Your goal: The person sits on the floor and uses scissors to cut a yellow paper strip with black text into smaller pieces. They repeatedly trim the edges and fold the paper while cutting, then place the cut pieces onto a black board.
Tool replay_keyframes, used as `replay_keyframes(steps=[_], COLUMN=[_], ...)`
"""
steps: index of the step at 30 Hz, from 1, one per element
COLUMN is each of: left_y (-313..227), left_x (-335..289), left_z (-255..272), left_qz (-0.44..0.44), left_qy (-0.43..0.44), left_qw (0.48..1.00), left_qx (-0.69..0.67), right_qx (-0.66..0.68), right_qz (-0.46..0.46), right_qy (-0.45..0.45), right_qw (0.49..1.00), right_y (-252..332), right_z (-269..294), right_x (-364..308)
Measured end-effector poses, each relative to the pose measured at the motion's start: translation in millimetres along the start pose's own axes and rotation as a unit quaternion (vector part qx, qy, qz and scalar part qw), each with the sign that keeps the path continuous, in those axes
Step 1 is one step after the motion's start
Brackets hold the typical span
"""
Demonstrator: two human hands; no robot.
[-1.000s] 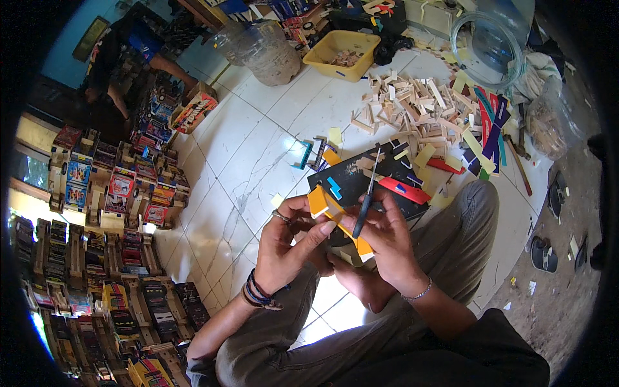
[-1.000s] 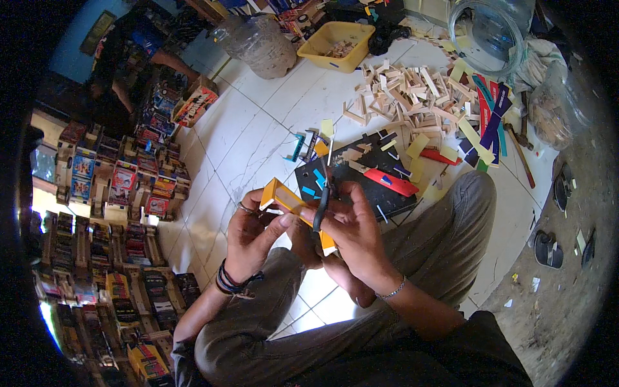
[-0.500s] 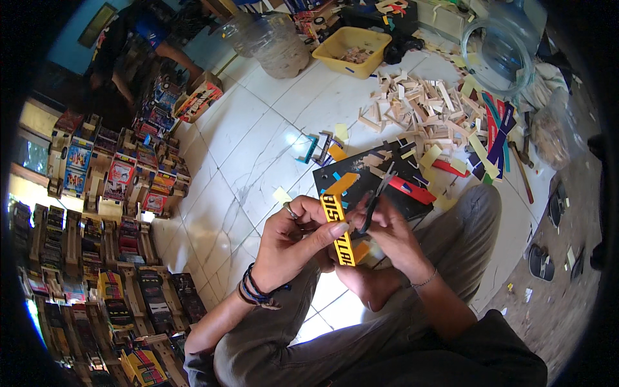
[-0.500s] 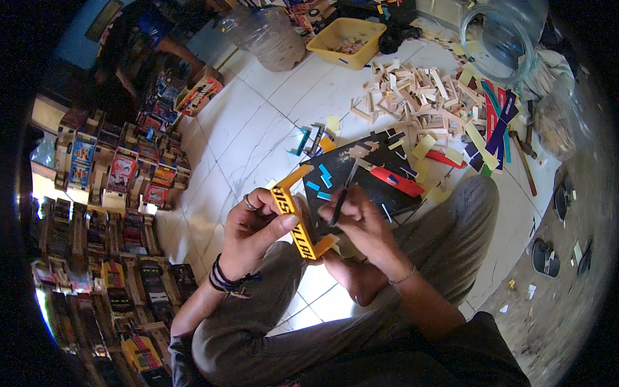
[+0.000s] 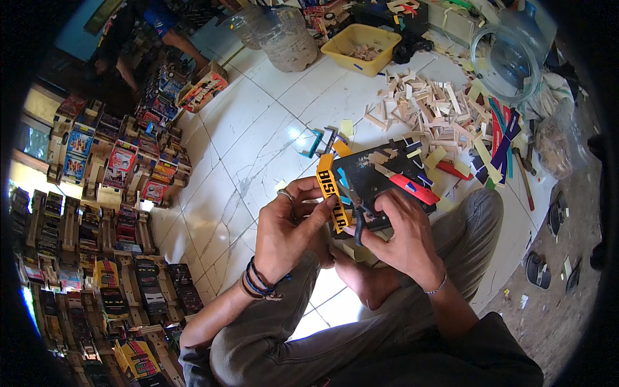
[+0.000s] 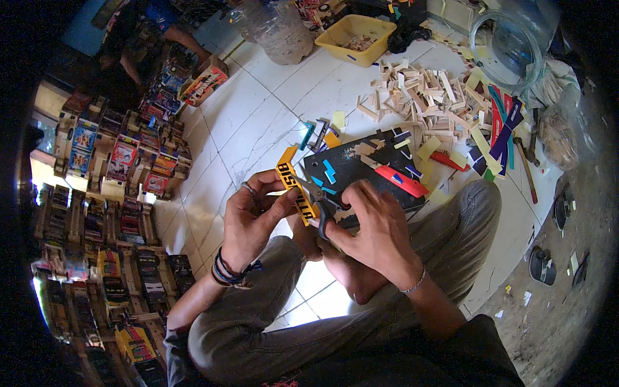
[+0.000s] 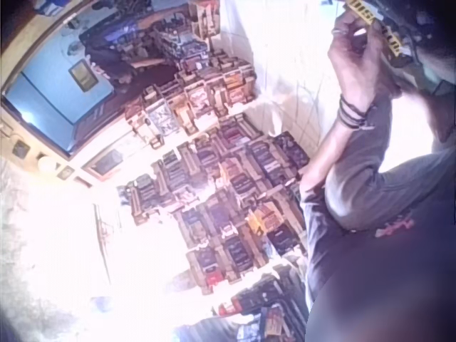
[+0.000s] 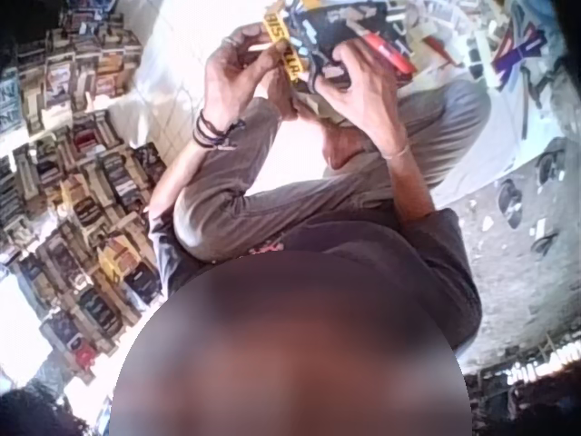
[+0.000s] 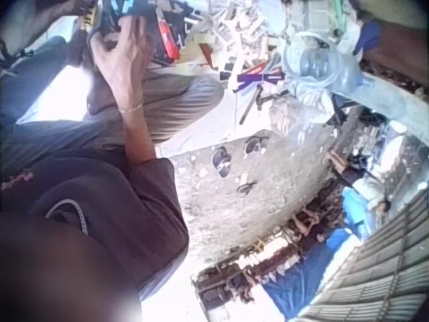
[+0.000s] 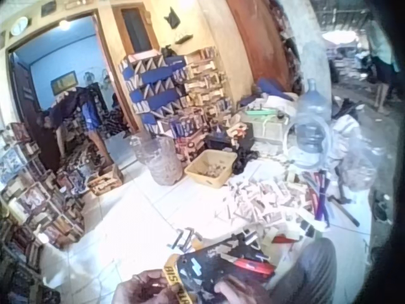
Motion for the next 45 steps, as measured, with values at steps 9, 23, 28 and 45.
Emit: replay_keyframes(steps=[9, 23, 28, 45], left_y=[-10, -11, -13, -19], left_x=[-4, -7, -7, -7], left_z=[-6, -6, -3, 1], left_qz=[-0.012, -0.023, -0.023, -0.068], left_qy=[0.03, 0.037, 0.03, -0.01], left_qw=[0.999, 0.998, 0.999, 0.997], left_qx=[0.021, -0.055, -0.019, 0.024], right_qx=[-0.026, -0.102, -0.134, -0.136], right_qz=[-0.001, 0.031, 0.033, 0.068], right_qy=[0.015, -0.025, -0.019, -0.056], right_qw=[1.0, 0.994, 0.99, 0.987], right_y=[7, 18, 19, 24], right_z=[5, 19, 19, 19], right_x=[10, 10, 11, 17])
Point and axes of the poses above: each hand's wrist, its own x-axis towards the middle knuckle, its own z-axis out of the back of the hand, y = z × x, the point moved 5 cm from there along x, towards the middle knuckle, and after that the axes turned 5 degrees about -z, right-handed, at the moved point
